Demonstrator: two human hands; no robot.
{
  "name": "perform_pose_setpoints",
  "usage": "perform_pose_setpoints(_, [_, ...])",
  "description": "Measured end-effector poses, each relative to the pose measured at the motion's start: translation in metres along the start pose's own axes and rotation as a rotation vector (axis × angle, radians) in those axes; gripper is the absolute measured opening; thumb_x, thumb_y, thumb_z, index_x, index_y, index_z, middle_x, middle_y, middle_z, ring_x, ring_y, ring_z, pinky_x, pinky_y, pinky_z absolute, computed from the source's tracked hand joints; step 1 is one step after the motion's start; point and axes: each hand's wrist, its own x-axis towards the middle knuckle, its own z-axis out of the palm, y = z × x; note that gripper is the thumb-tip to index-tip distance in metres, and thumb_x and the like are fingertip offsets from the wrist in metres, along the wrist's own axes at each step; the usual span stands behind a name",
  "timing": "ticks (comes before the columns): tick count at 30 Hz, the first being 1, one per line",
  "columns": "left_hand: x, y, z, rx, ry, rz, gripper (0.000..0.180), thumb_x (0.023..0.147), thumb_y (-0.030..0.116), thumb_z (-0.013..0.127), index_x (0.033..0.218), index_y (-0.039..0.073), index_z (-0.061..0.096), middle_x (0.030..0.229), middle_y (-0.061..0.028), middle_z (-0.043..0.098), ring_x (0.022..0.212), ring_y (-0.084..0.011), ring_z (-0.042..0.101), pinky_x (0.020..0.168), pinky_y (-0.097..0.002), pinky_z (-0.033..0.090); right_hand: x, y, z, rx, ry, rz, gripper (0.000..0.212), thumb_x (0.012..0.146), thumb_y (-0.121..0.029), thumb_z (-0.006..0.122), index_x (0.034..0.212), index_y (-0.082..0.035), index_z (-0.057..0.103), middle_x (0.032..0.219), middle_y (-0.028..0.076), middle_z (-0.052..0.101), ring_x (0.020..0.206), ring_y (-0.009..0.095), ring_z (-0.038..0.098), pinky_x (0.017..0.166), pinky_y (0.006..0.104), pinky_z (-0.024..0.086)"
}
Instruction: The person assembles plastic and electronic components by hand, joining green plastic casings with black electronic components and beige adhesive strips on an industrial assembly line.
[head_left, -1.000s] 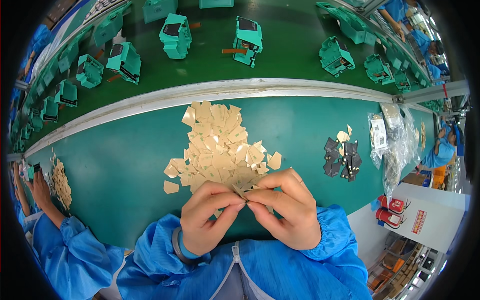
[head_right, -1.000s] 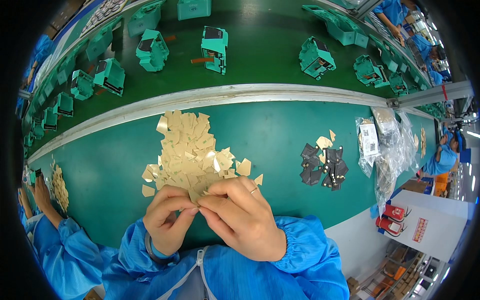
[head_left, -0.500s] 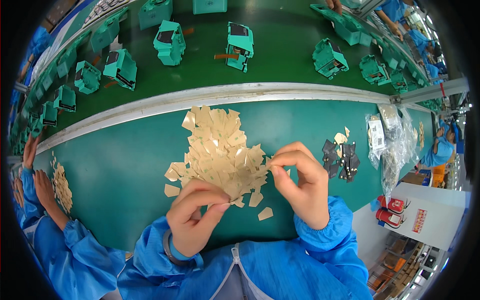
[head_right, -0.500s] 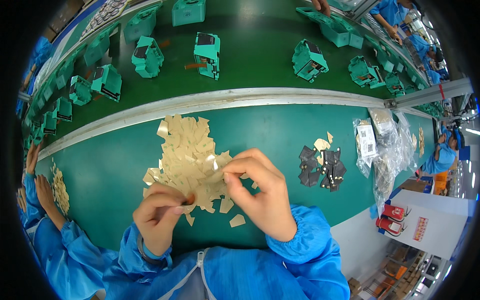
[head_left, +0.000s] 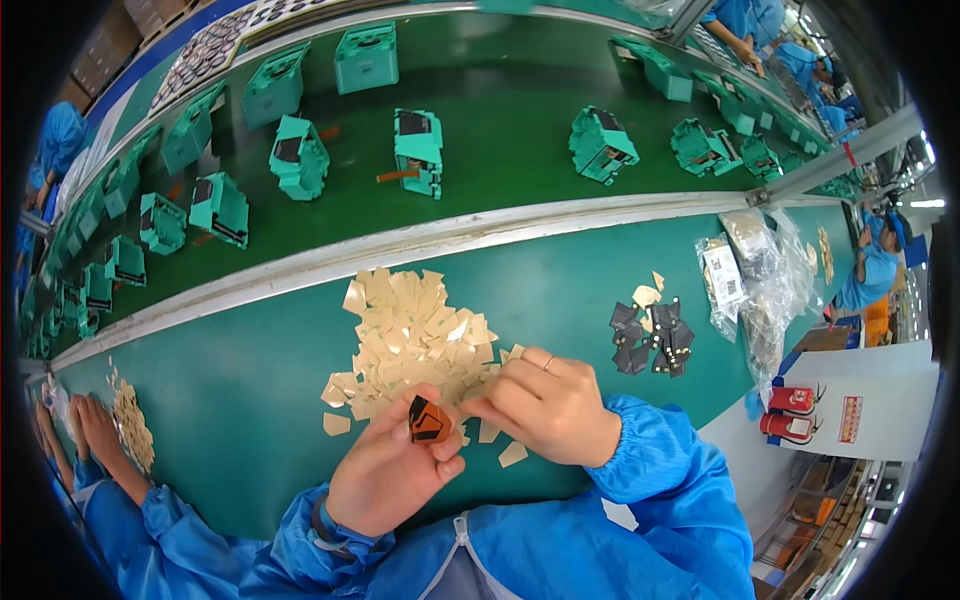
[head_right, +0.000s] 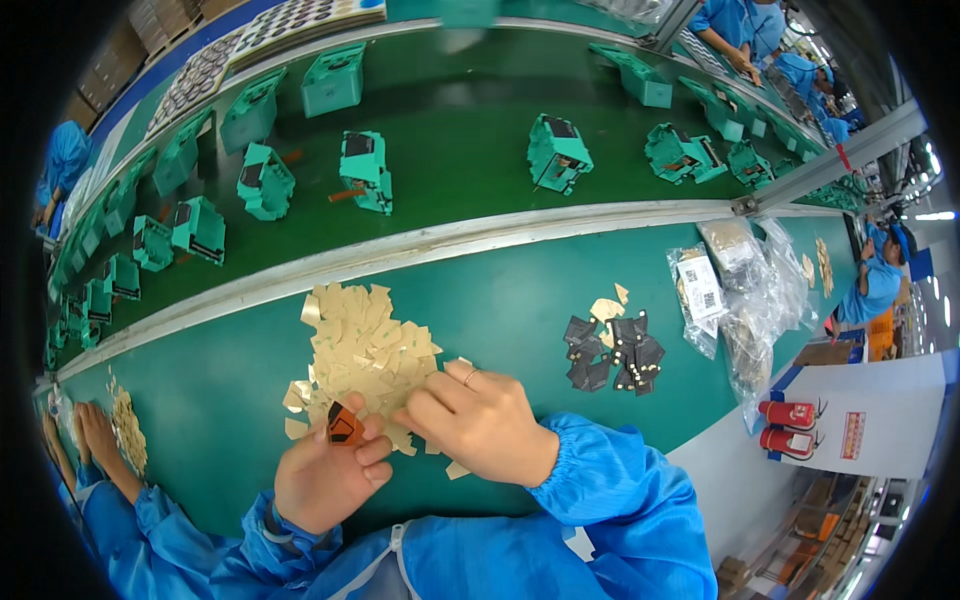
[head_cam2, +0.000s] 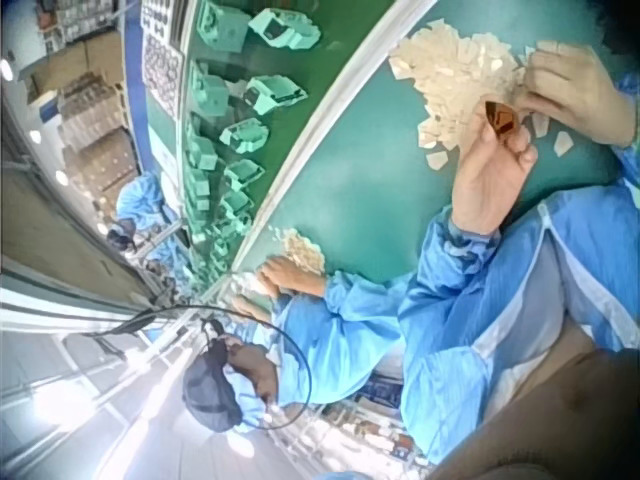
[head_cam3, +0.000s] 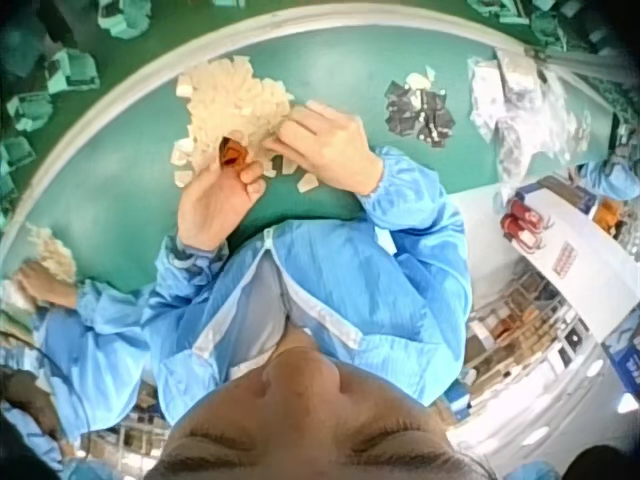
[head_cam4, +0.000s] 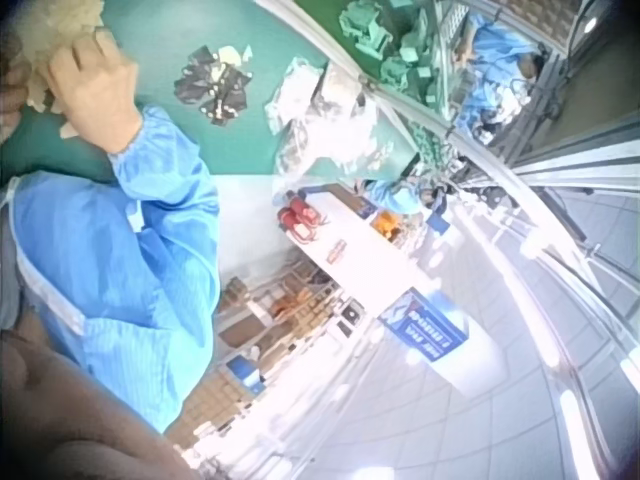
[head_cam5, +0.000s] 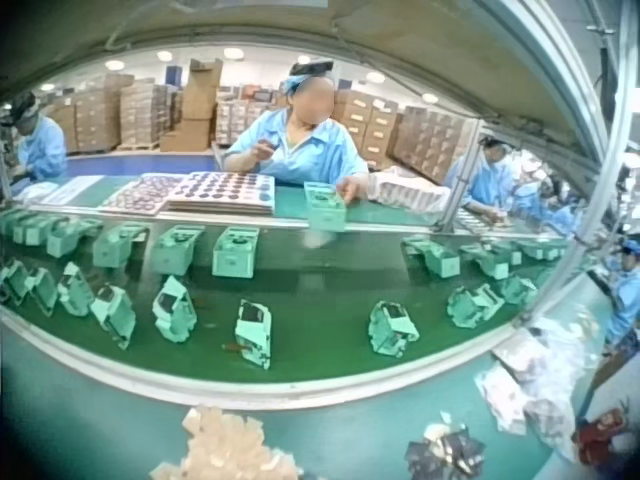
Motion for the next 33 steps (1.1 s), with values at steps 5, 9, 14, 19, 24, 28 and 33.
perform_pose_setpoints(5, [0.006, -0.011, -0.002, -0.247, -0.006, -0.148, 0.03, 0.087, 0.024, 0.051, 0.114, 0.01, 0.046, 0.095, -0.0037, 0.044, 0.081, -0.0149, 0.038, 0.074, -0.0284, 0.033, 0.016, -0.01, -0.003, 0.354, 0.364, 0.07, 0.032, 0.068, -0.008, 0.07, 0.099, -0.012, 0.065, 0.114, 0.014, 0.046, 0.1, 0.031, 0.047, 0.08, 0.037, 0.043])
perform_pose_setpoints(9, [0.004, -0.022, -0.013, -0.367, -0.092, -0.241, 0.033, 0.087, 0.023, 0.052, 0.118, 0.012, 0.047, 0.095, 0.0006, 0.044, 0.08, -0.0135, 0.038, 0.073, -0.0277, 0.032, 0.016, -0.006, -0.001, 0.473, 0.4, -0.091, 0.022, 0.069, -0.005, 0.069, 0.09, -0.011, 0.067, 0.119, 0.014, 0.047, 0.108, 0.034, 0.044, 0.088, 0.0419, 0.036])
perform_pose_setpoints(14, [0.014, -0.021, -0.004, -0.32, -0.063, -0.334, 0.024, 0.084, 0.026, 0.055, 0.103, 0.012, 0.05, 0.093, 0.0014, 0.045, 0.081, -0.0117, 0.04, 0.068, -0.0278, 0.035, 0.001, -0.002, -0.01, 0.683, 0.318, -0.043, 0.008, 0.074, -0.006, 0.065, 0.081, -0.009, 0.066, 0.108, 0.01, 0.055, 0.105, 0.032, 0.047, 0.087, 0.0421, 0.037])
perform_pose_setpoints(19, [0.01, -0.02, 0.002, -0.468, -0.144, -0.271, 0.042, 0.086, 0.023, 0.055, 0.123, 0.008, 0.043, 0.118, -0.0108, 0.05, 0.102, -0.0252, 0.049, 0.081, -0.0385, 0.043, -0.007, 0.036, -0.052, 0.707, 0.47, 0.366, 0.027, 0.075, -0.002, 0.062, 0.101, -0.004, 0.057, 0.11, 0.01, 0.051, 0.107, 0.023, 0.048, 0.092, 0.0382, 0.037])
perform_pose_setpoints(24, [0.014, -0.034, -0.004, -0.217, -0.11, -0.242, 0.04, 0.089, 0.032, 0.048, 0.124, 0.012, 0.043, 0.114, -0.0071, 0.051, 0.098, -0.0212, 0.047, 0.081, -0.0351, 0.04, -0.039, 0.244, -0.14, -0.419, 0.834, 0.581, 0.082, 0.07, 0.01, 0.058, 0.14, -0.016, 0.022, 0.113, 0.01, 0.056, 0.108, 0.027, 0.047, 0.091, 0.0353, 0.036])
perform_pose_setpoints(28, [0.018, -0.037, -0.004, -0.244, -0.086, -0.206, 0.035, 0.09, 0.029, 0.048, 0.121, 0.012, 0.045, 0.112, -0.0061, 0.052, 0.095, -0.0197, 0.048, 0.08, -0.0342, 0.039, -0.063, 0.333, -0.146, -0.734, 0.429, 0.569, 0.083, 0.069, 0.012, 0.051, 0.14, -0.02, 0.023, 0.103, 0.011, 0.059, 0.106, 0.032, 0.047, 0.088, 0.0372, 0.038])
perform_pose_setpoints(33, [0.017, -0.039, -0.01, -0.23, -0.096, -0.155, 0.036, 0.09, 0.027, 0.049, 0.122, 0.012, 0.044, 0.112, -0.0067, 0.052, 0.096, -0.0201, 0.048, 0.083, -0.0339, 0.038, -0.069, 0.367, -0.152, -0.757, 0.367, 0.625, 0.073, 0.07, 0.008, 0.054, 0.135, -0.018, 0.032, 0.091, 0.013, 0.061, 0.092, 0.031, 0.058, 0.079, 0.041, 0.043])
